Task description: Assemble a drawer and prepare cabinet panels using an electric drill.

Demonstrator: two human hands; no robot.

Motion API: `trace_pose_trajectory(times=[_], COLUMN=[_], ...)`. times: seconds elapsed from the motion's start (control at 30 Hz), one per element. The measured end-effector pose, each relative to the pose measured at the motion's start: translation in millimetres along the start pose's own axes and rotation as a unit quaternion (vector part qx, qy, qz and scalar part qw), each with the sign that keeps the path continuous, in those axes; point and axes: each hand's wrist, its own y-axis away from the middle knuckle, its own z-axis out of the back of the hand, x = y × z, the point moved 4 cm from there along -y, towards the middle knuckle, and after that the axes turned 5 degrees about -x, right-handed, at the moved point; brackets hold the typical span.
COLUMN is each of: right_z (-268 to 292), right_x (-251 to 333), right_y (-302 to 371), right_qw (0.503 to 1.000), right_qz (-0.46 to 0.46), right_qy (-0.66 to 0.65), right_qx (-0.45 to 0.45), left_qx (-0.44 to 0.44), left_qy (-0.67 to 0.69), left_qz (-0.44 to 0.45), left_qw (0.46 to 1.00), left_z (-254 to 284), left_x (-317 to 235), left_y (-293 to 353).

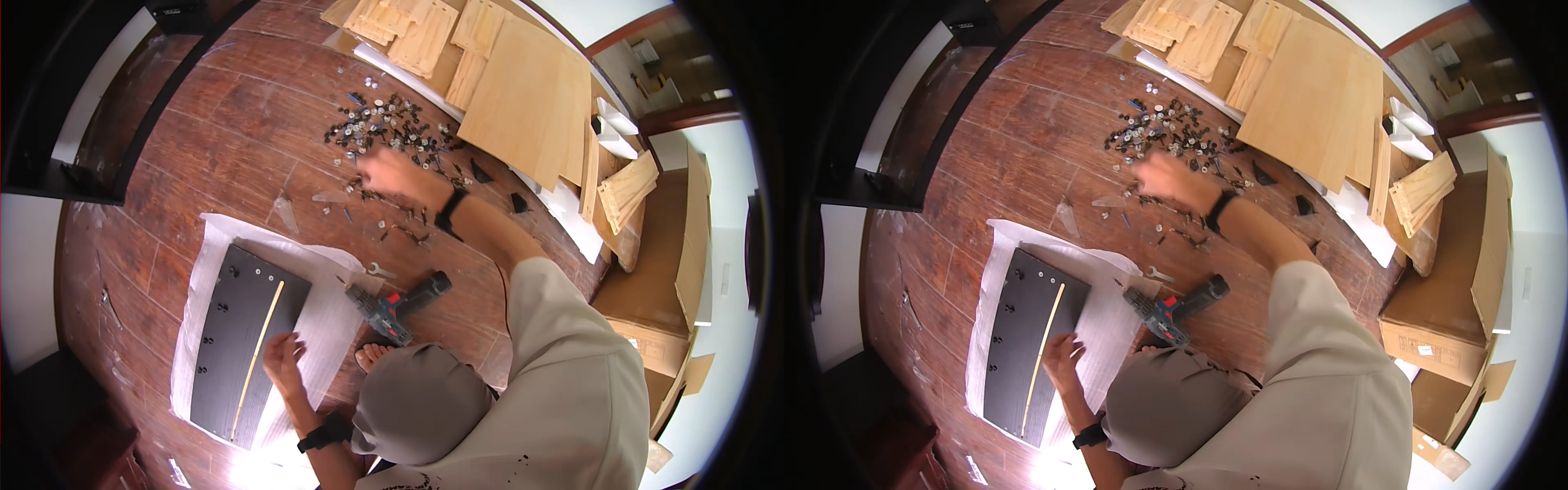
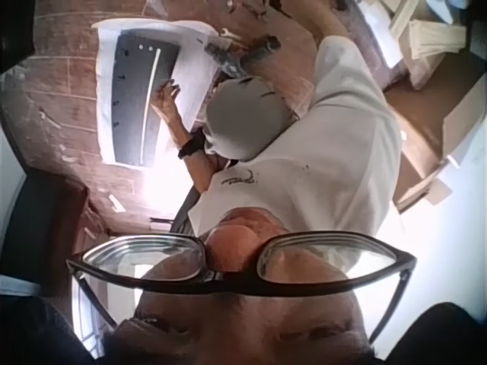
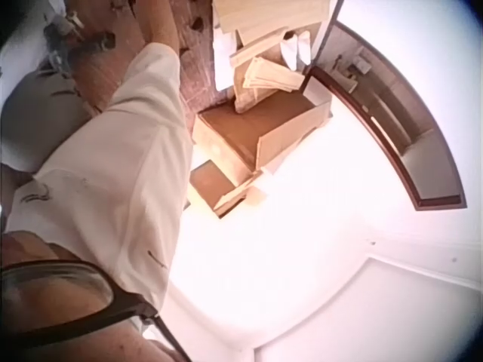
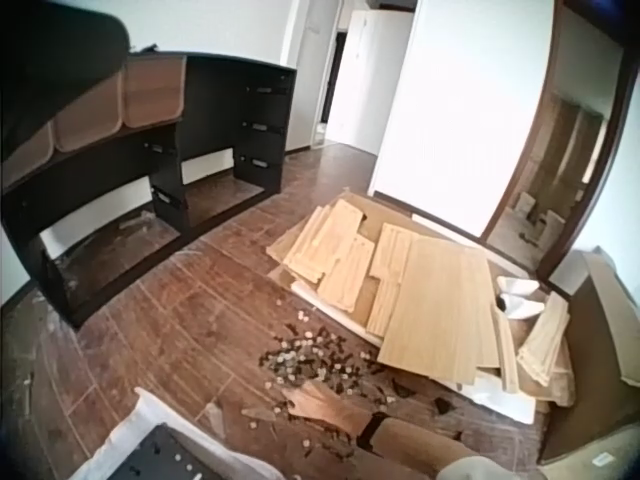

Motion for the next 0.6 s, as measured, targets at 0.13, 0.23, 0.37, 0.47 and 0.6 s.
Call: trace_pose_trajectory(times=[0.13, 0.23, 0.37, 0.47, 0.6], right_z=[23, 6, 21, 30, 55], right_x=[116, 138, 116, -8, -151], right_y=[58, 87, 84, 54, 61], right_qw=[0.931, 0.933, 0.944, 0.978, 0.910], right_qz=[0.043, 0.126, 0.170, -0.019, -0.167], right_qy=[-0.353, -0.332, -0.281, -0.130, 0.170], right_qx=[0.086, 0.062, 0.026, -0.164, -0.340], left_qx=[0.141, 0.173, 0.143, 0.122, 0.080], left_qy=[-0.018, -0.059, -0.075, -0.084, -0.036], left_qz=[0.006, -0.014, -0.015, -0.052, -0.043], left_qw=[0.990, 0.983, 0.987, 0.988, 0.995], left_z=[-91, -135, -144, -147, -123], left_x=[-32, -35, -33, -44, -42], left_y=[9, 7, 4, 8, 2])
